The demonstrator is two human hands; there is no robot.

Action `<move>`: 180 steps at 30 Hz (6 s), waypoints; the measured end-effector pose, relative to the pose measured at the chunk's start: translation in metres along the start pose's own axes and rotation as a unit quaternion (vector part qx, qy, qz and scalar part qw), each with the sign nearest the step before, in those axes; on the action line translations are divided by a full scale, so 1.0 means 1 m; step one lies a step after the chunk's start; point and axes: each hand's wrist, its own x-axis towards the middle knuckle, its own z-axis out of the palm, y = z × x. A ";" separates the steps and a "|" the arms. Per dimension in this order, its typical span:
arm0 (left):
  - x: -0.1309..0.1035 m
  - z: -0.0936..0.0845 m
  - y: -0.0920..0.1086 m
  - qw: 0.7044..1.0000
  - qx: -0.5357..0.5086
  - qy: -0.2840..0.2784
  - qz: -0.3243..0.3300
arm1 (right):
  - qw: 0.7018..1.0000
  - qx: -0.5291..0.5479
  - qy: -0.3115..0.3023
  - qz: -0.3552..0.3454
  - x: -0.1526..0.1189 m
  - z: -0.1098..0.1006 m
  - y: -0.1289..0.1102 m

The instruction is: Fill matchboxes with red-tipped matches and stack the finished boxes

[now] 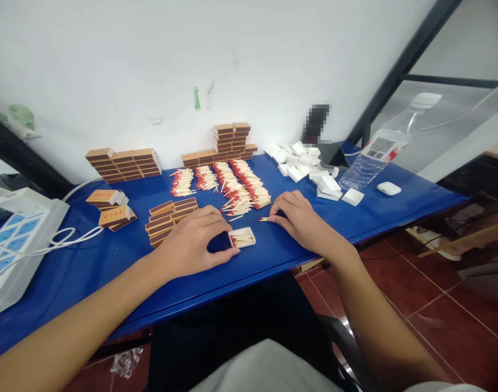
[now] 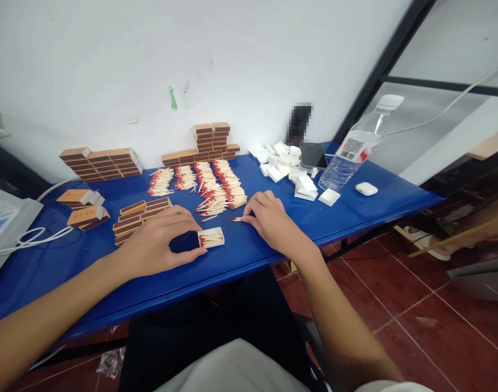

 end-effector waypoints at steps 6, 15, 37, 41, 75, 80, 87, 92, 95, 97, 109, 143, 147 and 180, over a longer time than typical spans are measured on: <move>0.000 0.000 0.000 1.000 0.000 -0.004 -0.003 | 1.000 -0.010 0.003 -0.004 -0.001 0.000 -0.001; 0.000 -0.001 0.000 1.000 0.002 -0.006 -0.001 | 1.000 0.009 -0.008 0.003 -0.003 -0.003 -0.003; 0.001 -0.001 0.001 1.000 -0.007 -0.012 -0.002 | 0.999 0.024 0.007 -0.022 -0.006 -0.014 -0.049; 0.001 -0.001 0.001 1.000 -0.004 -0.009 0.000 | 0.999 0.015 -0.003 -0.031 -0.005 -0.010 -0.058; 0.001 -0.001 0.001 1.000 -0.013 -0.011 0.004 | 0.996 -0.034 0.019 -0.084 -0.001 0.016 -0.066; 0.001 -0.001 0.002 1.000 -0.017 -0.014 0.004 | 0.995 -0.036 0.023 -0.086 -0.001 0.016 -0.065; 0.001 0.001 0.000 1.000 -0.018 -0.013 0.007 | 0.995 -0.041 0.029 -0.084 -0.002 0.013 -0.064; 0.000 0.001 0.000 1.000 -0.019 -0.012 0.008 | 0.995 -0.038 0.027 -0.084 -0.002 0.012 -0.064; 0.000 0.000 0.000 1.000 -0.019 -0.013 0.008 | 0.995 -0.041 0.026 -0.083 -0.002 0.012 -0.064; 0.000 0.000 0.000 1.000 -0.019 -0.013 0.007 | 0.995 -0.045 0.024 -0.081 -0.002 0.011 -0.064; 0.001 -0.001 0.001 1.000 -0.017 -0.014 0.006 | 0.996 -0.041 0.023 -0.080 -0.002 0.011 -0.065; 0.000 0.000 0.001 1.000 -0.016 -0.018 0.003 | 0.996 -0.038 0.022 -0.081 -0.002 0.011 -0.064; 0.000 0.000 0.001 1.000 -0.014 -0.015 0.006 | 0.996 -0.042 0.020 -0.081 -0.002 0.009 -0.065; 0.001 -0.001 0.001 0.999 -0.027 -0.027 -0.009 | 0.993 -0.014 0.007 -0.113 -0.002 0.001 -0.059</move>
